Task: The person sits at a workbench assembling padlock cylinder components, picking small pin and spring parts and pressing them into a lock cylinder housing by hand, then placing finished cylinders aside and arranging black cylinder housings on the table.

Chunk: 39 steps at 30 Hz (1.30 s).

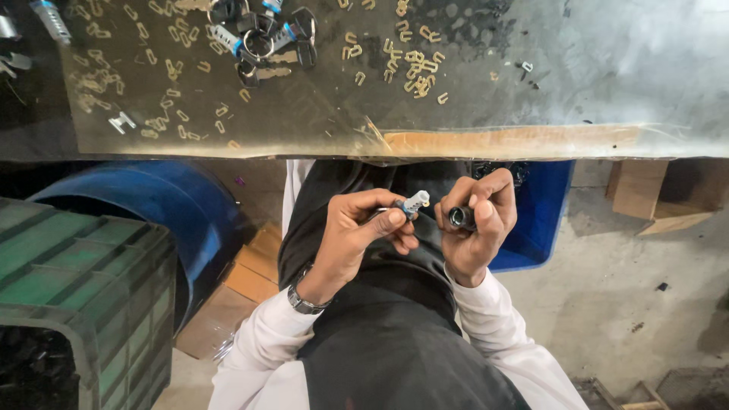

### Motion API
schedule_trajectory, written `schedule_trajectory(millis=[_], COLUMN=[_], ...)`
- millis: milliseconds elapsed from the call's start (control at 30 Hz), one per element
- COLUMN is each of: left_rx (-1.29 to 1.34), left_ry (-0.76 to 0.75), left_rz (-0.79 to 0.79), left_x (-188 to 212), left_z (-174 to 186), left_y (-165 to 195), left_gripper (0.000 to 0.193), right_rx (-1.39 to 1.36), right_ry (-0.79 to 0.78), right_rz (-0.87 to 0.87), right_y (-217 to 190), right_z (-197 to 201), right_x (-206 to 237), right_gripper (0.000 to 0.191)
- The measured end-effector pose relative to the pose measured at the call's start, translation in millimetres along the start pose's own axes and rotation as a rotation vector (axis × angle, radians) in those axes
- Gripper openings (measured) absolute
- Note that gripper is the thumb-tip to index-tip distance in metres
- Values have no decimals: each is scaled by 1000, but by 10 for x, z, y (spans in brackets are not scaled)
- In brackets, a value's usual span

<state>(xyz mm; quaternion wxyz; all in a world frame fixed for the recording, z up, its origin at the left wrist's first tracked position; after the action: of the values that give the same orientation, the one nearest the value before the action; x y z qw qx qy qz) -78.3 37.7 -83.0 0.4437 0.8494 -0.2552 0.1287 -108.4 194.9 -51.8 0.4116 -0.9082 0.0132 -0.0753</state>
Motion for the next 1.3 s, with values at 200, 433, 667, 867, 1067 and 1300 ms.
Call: schedule_trajectory(millis=[200,433,667,867,1067,1300], left_rx=[-219,-653,-1107,-1513,-1521,-1551], left_ry=[35,158,216,58,-104,507], left_rz=[-162,-361,-678,-851,-944,-904], left_x=[20,85,272,303,177,309], left_z=[-47,-158,-400,-608,-846,-64], left_y=[133,430,726,490,556,1763], left_gripper=[17,13,21,32,34,23], right_rx=[150,288,635,1008,774,1753], right_ry=[32,56,-26,-101,182,-129], right_rz=[53,68,222,-186,-461,119], right_y=[-44,-59,-250,-51,-77,-814], right_z=[-18,50,-82,53,777,708], right_x=[21,58,58,65,191,4], right_gripper=[30,29,28,24,32,23])
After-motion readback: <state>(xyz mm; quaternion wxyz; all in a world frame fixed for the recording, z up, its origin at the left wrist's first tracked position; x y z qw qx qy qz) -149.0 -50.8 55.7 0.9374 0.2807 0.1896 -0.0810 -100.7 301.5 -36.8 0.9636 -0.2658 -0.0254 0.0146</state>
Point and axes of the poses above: each hand's wrist, its own x-axis away from the middle knuckle, its own z-axis out of the back of the hand, y = z × x, the point moved 9 cm from there along -x, towards the middle knuckle, and after that the axes turned 11 degrees about -x, right-handed, at the moved point
